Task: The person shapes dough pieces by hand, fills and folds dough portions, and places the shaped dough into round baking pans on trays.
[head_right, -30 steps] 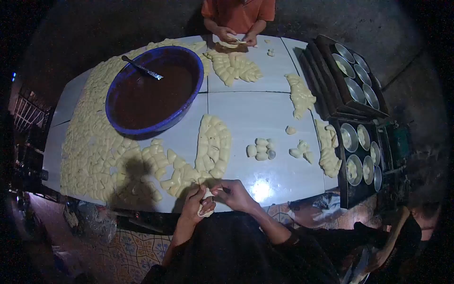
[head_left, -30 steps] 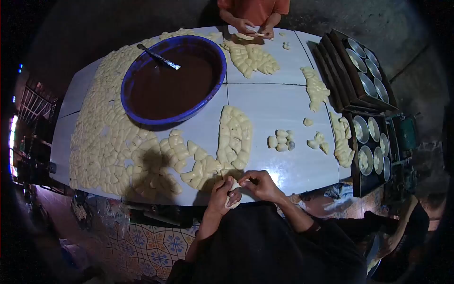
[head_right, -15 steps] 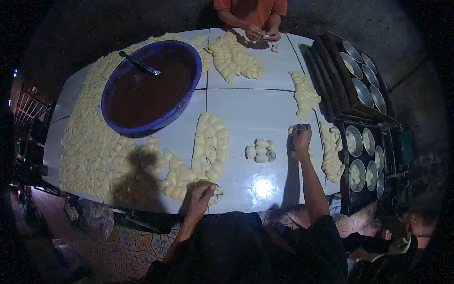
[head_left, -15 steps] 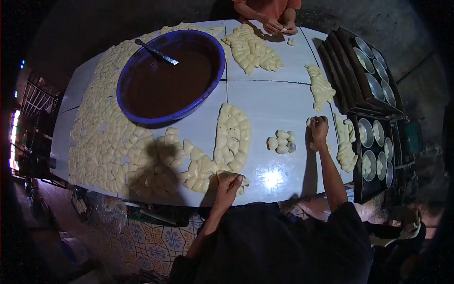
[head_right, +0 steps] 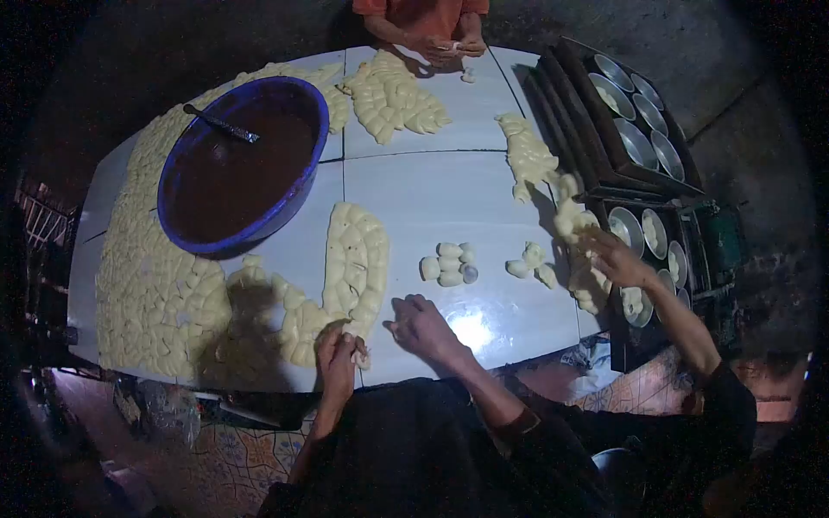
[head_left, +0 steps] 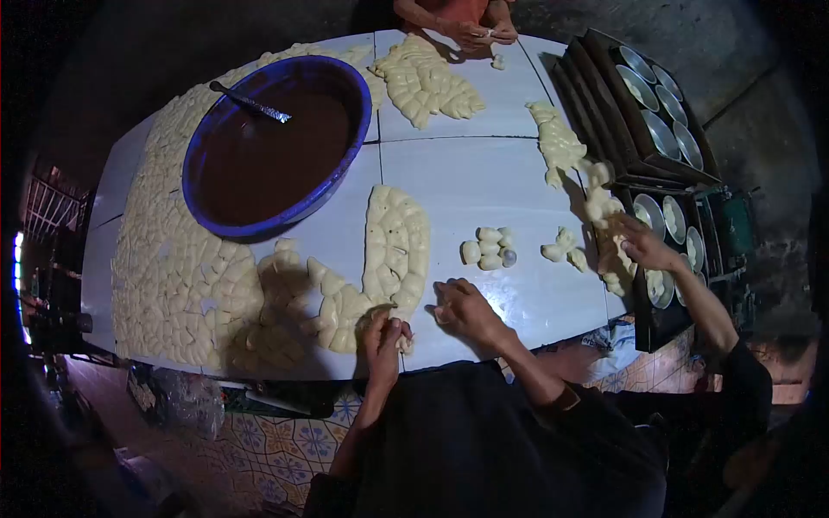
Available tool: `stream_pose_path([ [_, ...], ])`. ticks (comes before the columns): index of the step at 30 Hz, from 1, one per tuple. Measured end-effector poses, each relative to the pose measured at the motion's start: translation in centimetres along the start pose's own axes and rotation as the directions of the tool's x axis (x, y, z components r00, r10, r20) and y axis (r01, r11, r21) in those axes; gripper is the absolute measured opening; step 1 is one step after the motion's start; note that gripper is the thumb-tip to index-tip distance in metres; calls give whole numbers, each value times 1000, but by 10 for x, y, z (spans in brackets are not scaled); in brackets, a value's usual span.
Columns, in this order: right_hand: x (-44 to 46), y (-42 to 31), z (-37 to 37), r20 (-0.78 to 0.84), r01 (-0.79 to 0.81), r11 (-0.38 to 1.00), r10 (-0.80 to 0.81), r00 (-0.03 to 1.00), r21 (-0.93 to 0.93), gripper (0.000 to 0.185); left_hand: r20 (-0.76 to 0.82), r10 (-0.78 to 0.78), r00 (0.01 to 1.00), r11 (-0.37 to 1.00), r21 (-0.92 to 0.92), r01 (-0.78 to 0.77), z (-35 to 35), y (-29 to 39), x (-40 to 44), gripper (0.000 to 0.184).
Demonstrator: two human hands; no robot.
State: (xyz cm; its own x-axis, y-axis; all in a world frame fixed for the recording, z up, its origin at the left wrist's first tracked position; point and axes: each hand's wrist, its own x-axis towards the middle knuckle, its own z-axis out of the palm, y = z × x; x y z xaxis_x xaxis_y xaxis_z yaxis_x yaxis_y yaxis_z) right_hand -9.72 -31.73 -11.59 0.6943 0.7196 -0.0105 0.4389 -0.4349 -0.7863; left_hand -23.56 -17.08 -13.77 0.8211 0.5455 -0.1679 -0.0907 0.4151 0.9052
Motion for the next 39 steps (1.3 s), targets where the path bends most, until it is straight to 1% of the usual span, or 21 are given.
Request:
stream_pose_path([
  [1,-4,-32,-6,-42,130,949,-148,988,-286,46,4,4,1000,1000,-2,-4,1,8,1,18],
  [3,-17,-26,14,-90,22,973,-44,995,-230,38,30,-102,994,892,-440,104,2,30,1,21],
  [5,-18,-12,24,-144,149,977,-170,975,-152,27,-15,-117,993,889,-448,97,-3,31,3,18],
  [7,-10,-11,11,-84,143,986,-136,987,90,18,-131,-109,985,968,-240,75,-1,31,3,21],
  [8,-6,-28,2,-14,-93,930,105,994,356,18,-138,-94,986,967,-249,57,4,36,2,18],
  [9,-4,-39,-2,116,-324,753,316,942,573,18,-142,-94,985,968,-246,57,-2,29,1,18],
  [11,-1,-34,-4,126,-258,732,232,965,630,27,-40,-7,999,1000,7,7,-10,18,1,15],
  [14,5,-32,-8,464,-467,128,52,884,875,56,-62,-14,998,998,66,18,-3,25,-6,10],
  [19,1,-42,-2,396,-427,209,177,901,880,28,-10,98,995,995,28,-98,0,33,-9,18],
  [21,0,-48,-2,161,-172,386,60,985,907,16,17,83,996,995,45,-84,-2,29,-7,17],
  [23,-2,-44,0,55,-68,473,40,998,879,18,107,-98,989,864,-484,137,-1,28,-2,29],
  [25,-6,-34,-4,82,-194,704,190,978,684,17,153,-194,969,735,-631,247,21,66,-1,40],
  [29,-13,-21,-19,273,-342,346,235,933,874,34,162,-229,960,728,-626,279,17,55,8,38],
  [30,-13,-17,-25,351,-383,376,155,924,844,48,168,-230,958,733,-618,284,15,51,8,36],
  [31,-14,-19,-22,186,-210,718,114,976,663,53,167,-230,959,735,-616,283,13,48,9,36],
  [32,-17,-22,-29,77,-78,993,72,994,91,54,164,-241,956,725,-624,290,15,48,10,35],
  [33,-21,-27,-37,13,32,848,-29,999,-529,56,163,-254,953,715,-632,299,15,49,10,33],
  [34,-21,-37,-39,-184,-79,788,-44,982,-610,46,187,-240,953,655,-693,301,16,53,10,36],
  [35,-19,-32,-41,-179,-68,789,-55,982,-611,46,180,-232,956,657,-695,290,14,53,11,36],
  [37,-16,-18,-42,-350,-95,995,75,934,-40,38,45,-283,958,693,-682,236,8,48,11,40],
  [39,-15,-36,-36,-173,41,975,-3,985,216,36,28,-255,967,708,-676,206,11,47,8,44],
])
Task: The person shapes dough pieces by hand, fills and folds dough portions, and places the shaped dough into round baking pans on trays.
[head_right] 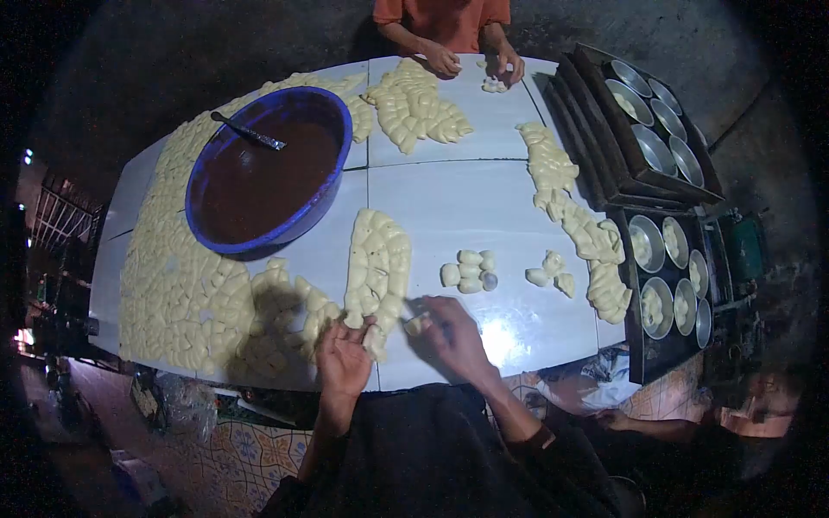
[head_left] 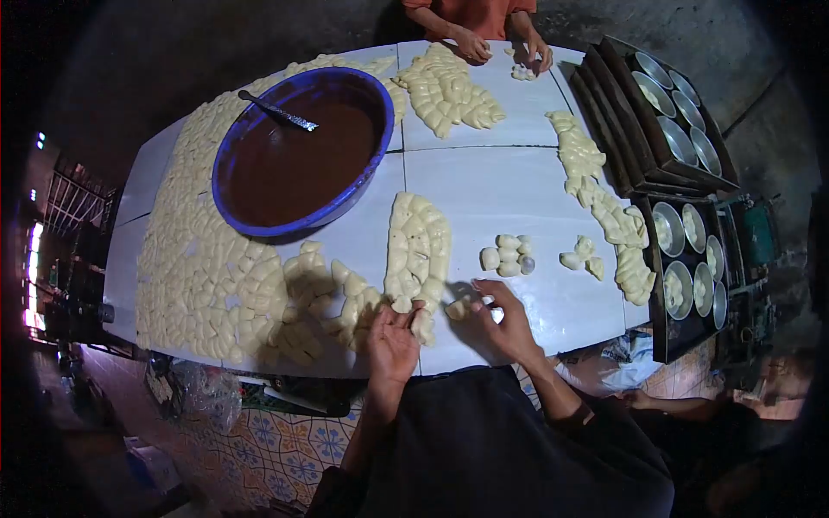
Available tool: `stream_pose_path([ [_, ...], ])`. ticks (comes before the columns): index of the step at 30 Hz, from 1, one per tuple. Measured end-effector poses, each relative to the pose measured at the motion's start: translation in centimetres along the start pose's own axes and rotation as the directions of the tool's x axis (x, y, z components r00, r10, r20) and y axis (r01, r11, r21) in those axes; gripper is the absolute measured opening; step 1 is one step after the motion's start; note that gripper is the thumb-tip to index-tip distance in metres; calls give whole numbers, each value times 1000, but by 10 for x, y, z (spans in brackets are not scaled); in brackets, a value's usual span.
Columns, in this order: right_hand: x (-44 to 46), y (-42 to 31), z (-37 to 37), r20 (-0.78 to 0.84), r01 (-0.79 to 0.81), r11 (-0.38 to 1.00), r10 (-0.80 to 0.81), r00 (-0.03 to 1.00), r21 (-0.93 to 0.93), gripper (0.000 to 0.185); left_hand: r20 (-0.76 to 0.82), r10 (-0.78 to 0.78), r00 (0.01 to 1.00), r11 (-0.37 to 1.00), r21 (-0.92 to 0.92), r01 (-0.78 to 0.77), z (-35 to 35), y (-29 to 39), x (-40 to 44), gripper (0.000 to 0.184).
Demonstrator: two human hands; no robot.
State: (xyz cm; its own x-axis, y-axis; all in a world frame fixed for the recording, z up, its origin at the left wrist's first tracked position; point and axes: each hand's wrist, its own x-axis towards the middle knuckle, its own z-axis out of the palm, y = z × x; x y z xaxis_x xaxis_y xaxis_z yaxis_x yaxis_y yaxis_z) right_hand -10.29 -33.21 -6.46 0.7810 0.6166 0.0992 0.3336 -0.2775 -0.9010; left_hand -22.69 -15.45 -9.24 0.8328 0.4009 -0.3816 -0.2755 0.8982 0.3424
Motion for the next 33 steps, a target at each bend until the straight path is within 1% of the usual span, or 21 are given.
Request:
stream_pose_path([
  [2,-9,-9,31,171,-85,956,38,985,282,43,39,-50,998,999,-7,51,20,-7,-9,36],
  [3,-15,-11,45,165,-106,961,65,984,255,44,105,-66,992,996,-45,71,5,-15,-7,34],
  [4,-16,-13,54,161,-122,966,86,983,226,46,72,-51,996,998,50,47,-10,-20,-6,26],
  [5,-13,-16,57,152,-205,961,178,972,184,32,43,106,993,900,422,-114,-1,-15,-13,22],
  [6,-11,-16,56,166,-200,962,171,971,184,32,65,262,963,643,732,-225,7,-10,-21,18],
  [8,-6,-12,49,120,-194,963,174,977,187,20,304,577,758,217,838,-501,-8,2,-22,13],
  [9,-3,-15,43,105,-105,945,76,992,309,20,212,618,757,98,935,-342,-14,14,-30,14],
  [10,2,-20,35,82,18,919,-55,995,393,23,42,654,755,397,830,-390,-17,24,-25,12],
  [13,7,-17,20,340,-132,742,-135,931,657,26,109,647,754,465,728,-504,-40,38,-31,13],
  [14,8,-14,21,343,-132,744,-138,929,655,26,147,647,748,360,806,-470,-42,40,-33,13],
  [16,6,-10,25,684,-564,598,37,729,569,24,179,652,737,248,868,-431,-43,40,-33,14],
  [17,6,-10,37,691,-569,640,82,718,516,22,144,641,754,424,753,-504,-39,38,-31,14],
  [18,6,-11,46,673,-333,890,41,739,312,29,115,622,774,578,600,-553,-37,38,-31,15],
  [19,2,-14,49,619,115,993,-77,782,-21,36,113,630,769,575,597,-559,-39,38,-31,15],
  [20,-4,-23,49,607,508,780,-215,765,-365,43,103,650,753,548,623,-558,-44,38,-33,15],
  [22,-9,-30,48,641,437,850,-163,750,-296,56,82,689,720,496,671,-551,-50,36,-34,14],
  [24,-13,-43,47,493,76,972,45,869,-224,47,73,637,767,476,746,-466,-51,33,-40,12],
  [28,-1,-54,43,378,201,909,-52,924,-366,46,171,350,921,391,867,-310,-16,20,-51,47],
  [30,10,-58,47,324,345,938,-319,891,-24,44,183,211,960,656,701,-278,-13,4,-44,66],
  [32,10,-54,49,565,-17,970,-127,815,242,36,301,176,937,587,732,-345,-8,1,-38,68],
  [33,11,-54,50,565,-14,971,-128,815,240,36,227,133,965,753,610,-247,-5,0,-38,63],
])
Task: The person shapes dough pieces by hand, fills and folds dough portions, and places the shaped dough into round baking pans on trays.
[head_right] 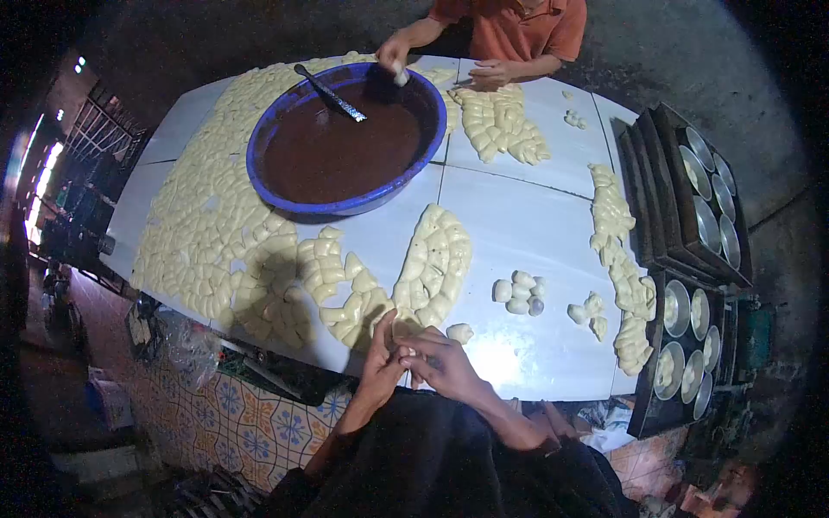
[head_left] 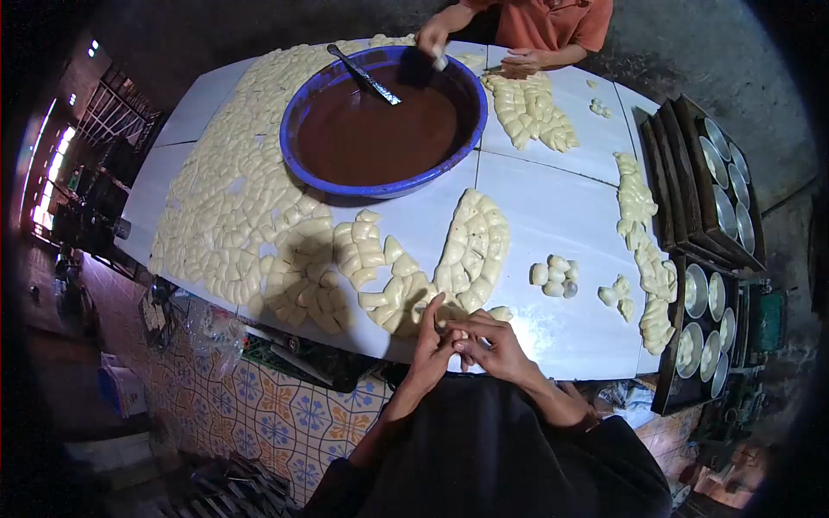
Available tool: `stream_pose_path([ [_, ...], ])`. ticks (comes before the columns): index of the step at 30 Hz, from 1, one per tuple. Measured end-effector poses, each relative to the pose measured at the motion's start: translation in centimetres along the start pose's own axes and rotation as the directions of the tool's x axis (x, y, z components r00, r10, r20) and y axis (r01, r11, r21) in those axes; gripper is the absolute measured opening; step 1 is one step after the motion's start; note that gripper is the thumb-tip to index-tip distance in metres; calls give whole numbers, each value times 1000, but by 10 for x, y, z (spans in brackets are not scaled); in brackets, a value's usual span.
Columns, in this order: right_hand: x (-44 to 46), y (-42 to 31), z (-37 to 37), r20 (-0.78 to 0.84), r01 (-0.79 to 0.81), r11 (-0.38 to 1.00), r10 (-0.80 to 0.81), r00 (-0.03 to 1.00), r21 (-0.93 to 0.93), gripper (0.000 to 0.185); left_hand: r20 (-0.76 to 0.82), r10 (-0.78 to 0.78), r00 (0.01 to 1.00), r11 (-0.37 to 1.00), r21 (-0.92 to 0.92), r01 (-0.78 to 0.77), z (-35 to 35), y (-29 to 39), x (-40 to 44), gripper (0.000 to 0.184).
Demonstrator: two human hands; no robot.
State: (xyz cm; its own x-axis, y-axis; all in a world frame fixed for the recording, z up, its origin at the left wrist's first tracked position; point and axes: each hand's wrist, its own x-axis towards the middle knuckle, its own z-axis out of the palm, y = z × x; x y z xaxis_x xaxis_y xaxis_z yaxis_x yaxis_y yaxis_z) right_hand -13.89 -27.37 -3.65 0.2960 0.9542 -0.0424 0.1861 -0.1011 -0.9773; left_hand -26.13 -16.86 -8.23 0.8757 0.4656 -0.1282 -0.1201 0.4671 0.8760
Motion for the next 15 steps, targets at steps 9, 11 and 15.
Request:
stream_pose_path([
  [9,3,38,31,-391,178,974,-109,914,144,24,-268,-73,961,996,-76,54,-1,-3,2,28],
  [11,-3,37,28,-286,124,967,-57,957,221,29,-223,-24,975,1000,4,26,9,3,-2,21],
  [15,-12,35,24,-286,31,1000,-29,958,1,20,-72,-295,953,936,-221,273,-7,-11,-4,24],
])
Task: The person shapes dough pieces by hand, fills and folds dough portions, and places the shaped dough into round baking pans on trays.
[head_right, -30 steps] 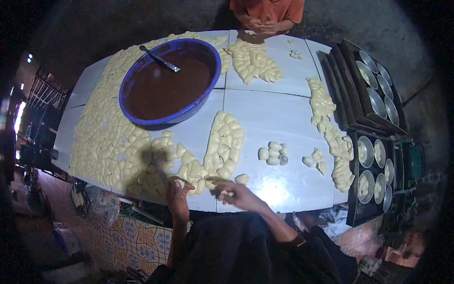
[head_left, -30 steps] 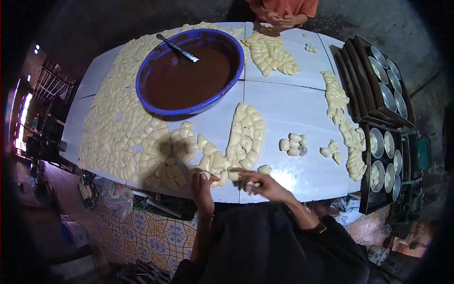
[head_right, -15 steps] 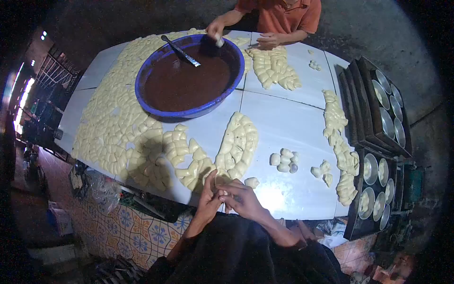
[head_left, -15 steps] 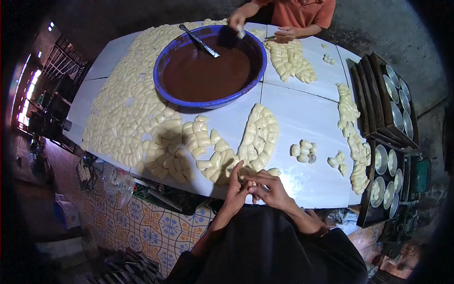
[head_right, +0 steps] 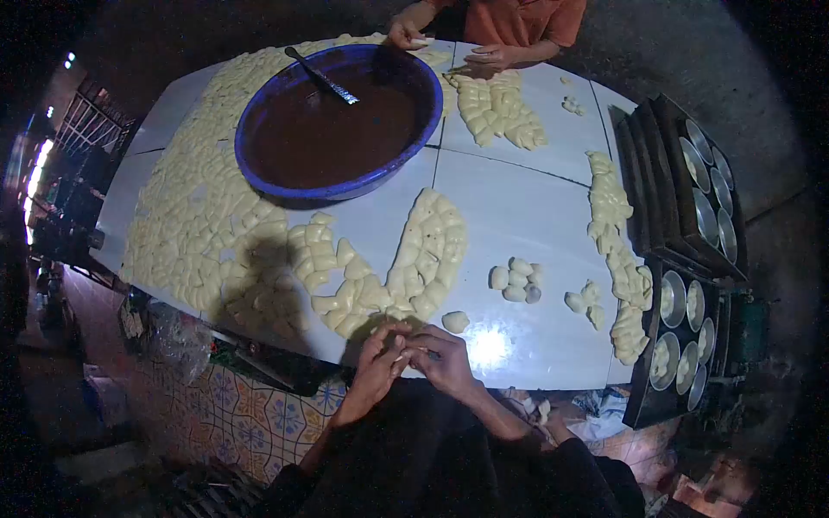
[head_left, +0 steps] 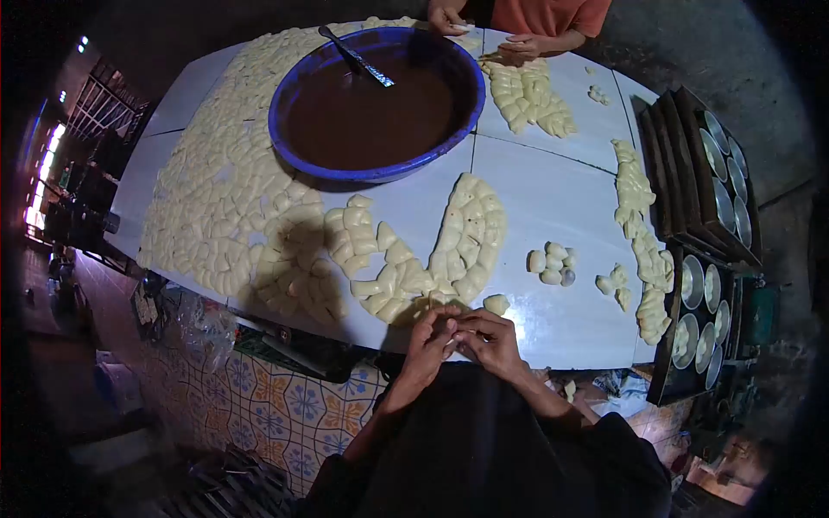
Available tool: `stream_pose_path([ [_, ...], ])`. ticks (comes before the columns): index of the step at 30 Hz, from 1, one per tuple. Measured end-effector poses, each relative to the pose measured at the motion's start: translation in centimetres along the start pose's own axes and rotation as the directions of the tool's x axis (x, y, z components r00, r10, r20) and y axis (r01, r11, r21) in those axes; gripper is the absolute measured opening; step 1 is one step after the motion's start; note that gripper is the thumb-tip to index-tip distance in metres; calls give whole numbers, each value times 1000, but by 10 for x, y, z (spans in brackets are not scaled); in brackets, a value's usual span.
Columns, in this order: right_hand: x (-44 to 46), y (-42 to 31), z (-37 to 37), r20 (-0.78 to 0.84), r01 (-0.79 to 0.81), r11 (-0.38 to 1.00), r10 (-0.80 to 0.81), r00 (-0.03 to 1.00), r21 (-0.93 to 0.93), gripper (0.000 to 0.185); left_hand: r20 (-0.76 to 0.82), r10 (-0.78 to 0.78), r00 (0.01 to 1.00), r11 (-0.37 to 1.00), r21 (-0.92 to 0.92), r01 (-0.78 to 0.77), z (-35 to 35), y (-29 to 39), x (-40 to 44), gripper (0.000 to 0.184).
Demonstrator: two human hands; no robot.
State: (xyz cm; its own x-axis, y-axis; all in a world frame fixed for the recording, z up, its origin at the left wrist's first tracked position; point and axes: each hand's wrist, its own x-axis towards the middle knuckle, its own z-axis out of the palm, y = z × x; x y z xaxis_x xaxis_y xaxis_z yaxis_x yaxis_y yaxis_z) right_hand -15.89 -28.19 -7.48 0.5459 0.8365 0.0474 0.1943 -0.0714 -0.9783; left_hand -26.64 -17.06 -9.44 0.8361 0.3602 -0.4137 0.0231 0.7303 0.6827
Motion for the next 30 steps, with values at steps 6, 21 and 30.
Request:
stream_pose_path([
  [6,-13,-1,-25,115,-283,958,285,952,-36,9,-312,105,944,993,-22,-118,-15,-3,-2,13],
  [21,3,1,-44,64,25,944,-4,998,-330,21,-181,585,790,692,620,-370,-41,-5,-8,11],
  [30,-18,46,-9,33,94,887,-89,995,-453,30,200,462,864,335,863,-379,-17,-4,-10,30],
])
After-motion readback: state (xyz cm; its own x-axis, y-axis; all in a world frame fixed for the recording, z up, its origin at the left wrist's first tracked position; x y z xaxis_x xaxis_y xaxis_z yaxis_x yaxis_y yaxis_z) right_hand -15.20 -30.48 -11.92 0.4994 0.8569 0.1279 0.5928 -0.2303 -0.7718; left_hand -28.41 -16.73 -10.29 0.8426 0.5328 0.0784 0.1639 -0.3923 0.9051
